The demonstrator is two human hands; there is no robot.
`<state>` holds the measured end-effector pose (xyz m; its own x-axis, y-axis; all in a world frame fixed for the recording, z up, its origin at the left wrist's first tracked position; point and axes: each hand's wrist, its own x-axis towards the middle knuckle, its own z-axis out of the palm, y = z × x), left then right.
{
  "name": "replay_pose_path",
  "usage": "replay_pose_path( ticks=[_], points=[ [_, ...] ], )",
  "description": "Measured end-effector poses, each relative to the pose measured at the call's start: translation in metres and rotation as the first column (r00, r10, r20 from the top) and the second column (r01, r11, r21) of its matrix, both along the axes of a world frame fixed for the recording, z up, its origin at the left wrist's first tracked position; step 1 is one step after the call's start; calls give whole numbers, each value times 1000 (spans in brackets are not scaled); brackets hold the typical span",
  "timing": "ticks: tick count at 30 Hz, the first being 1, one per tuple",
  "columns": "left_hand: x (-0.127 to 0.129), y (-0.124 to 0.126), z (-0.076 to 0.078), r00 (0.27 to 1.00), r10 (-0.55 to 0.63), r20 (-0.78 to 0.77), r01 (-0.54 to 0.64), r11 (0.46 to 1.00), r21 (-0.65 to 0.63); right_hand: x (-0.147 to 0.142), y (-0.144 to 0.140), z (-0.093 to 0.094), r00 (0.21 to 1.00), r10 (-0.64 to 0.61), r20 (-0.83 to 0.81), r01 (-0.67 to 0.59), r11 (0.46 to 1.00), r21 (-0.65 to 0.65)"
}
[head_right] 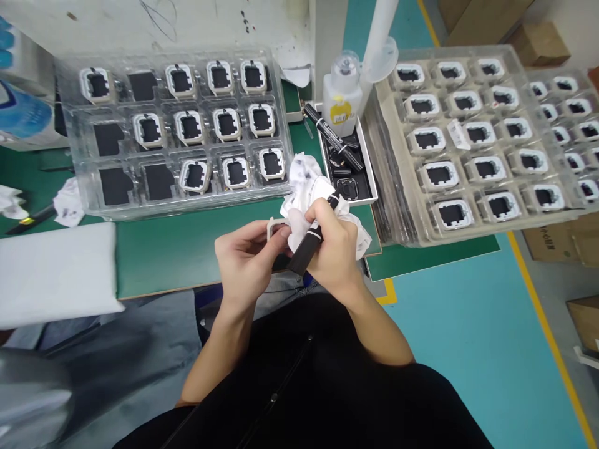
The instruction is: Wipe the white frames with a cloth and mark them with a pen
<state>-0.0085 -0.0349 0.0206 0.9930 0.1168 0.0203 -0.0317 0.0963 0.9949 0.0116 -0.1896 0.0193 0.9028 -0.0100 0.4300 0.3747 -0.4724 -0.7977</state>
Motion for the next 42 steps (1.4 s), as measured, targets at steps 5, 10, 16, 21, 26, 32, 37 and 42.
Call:
replay_pose_path(
  ticks=[5,10,16,21,26,32,37,42],
  points=[
    [1,1,0,999,-10,-48,6,996,-89,1,2,6,995,-93,36,90,994,62],
    [5,0,5,998,-47,-50,39,989,-143,1,3,4,997,-71,-13,71,995,75],
    [4,1,3,998,-54,-21,52,992,-112,2,-1,4,994,76,-74,-73,996,45],
    [1,3,1,999,-33,-29,29,991,-133,2,-1,5,995,61,-73,-55,995,79],
    [1,3,-1,997,-60,-49,54,991,-124,4,0,7,999,-49,10,47,989,139],
    [2,4,-1,994,-106,6,107,993,-51,8,-1,15,999,43,6,-43,972,232],
    [3,5,-1,995,-84,48,83,996,12,8,-8,22,990,136,-35,-119,947,298],
    [4,5,-2,997,-71,39,70,997,29,7,-10,22,985,129,-116,-89,949,301]
  ],
)
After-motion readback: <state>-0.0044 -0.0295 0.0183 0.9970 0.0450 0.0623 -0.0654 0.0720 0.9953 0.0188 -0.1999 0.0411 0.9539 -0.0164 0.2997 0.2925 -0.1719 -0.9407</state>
